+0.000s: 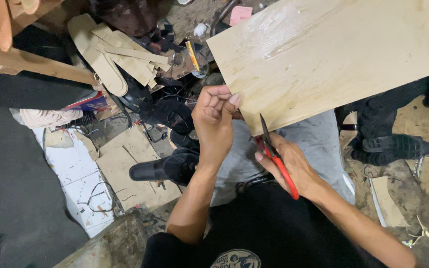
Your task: The person sits in a workshop and cuts a long thin board into narrow strips using red-handled scissors, trimming along the edge of the sheet. They set cut strips aside on the cluttered workbench and continue cutting additional strips from the remaining board.
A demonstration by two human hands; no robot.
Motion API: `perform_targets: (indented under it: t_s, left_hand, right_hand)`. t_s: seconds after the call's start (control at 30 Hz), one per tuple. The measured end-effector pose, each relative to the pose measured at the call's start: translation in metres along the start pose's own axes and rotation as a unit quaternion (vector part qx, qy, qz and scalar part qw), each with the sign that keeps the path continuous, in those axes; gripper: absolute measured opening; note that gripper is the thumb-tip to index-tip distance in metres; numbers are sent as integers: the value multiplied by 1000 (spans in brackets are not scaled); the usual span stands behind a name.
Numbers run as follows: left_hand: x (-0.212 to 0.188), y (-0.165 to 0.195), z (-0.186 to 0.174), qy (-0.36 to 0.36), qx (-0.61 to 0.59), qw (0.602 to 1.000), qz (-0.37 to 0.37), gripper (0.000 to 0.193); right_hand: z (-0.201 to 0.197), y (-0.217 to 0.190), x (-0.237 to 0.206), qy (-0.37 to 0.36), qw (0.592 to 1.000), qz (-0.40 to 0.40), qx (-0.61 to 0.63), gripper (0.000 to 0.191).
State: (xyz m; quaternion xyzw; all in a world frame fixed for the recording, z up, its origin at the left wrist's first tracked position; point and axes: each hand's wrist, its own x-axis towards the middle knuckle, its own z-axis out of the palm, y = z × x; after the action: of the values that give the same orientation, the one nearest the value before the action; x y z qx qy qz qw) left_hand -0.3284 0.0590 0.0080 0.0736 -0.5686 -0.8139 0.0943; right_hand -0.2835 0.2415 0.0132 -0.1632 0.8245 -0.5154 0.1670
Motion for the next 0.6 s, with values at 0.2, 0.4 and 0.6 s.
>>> perform_targets:
  t_s: [0.2,0.4,0.6]
  left_hand:
    - [4,-5,-5,-3,-1,1000,3,13]
    - [-4,-20,-9,-21,21,999,-22,14]
    - [-25,-45,-10,-32,34,996,-74,14]
  right_hand:
    - [13,16,-3,6,994,110,12,26]
    - [16,27,-5,-6,987,152,45,32]
    - [31,56,-4,-15,985,142,97,33]
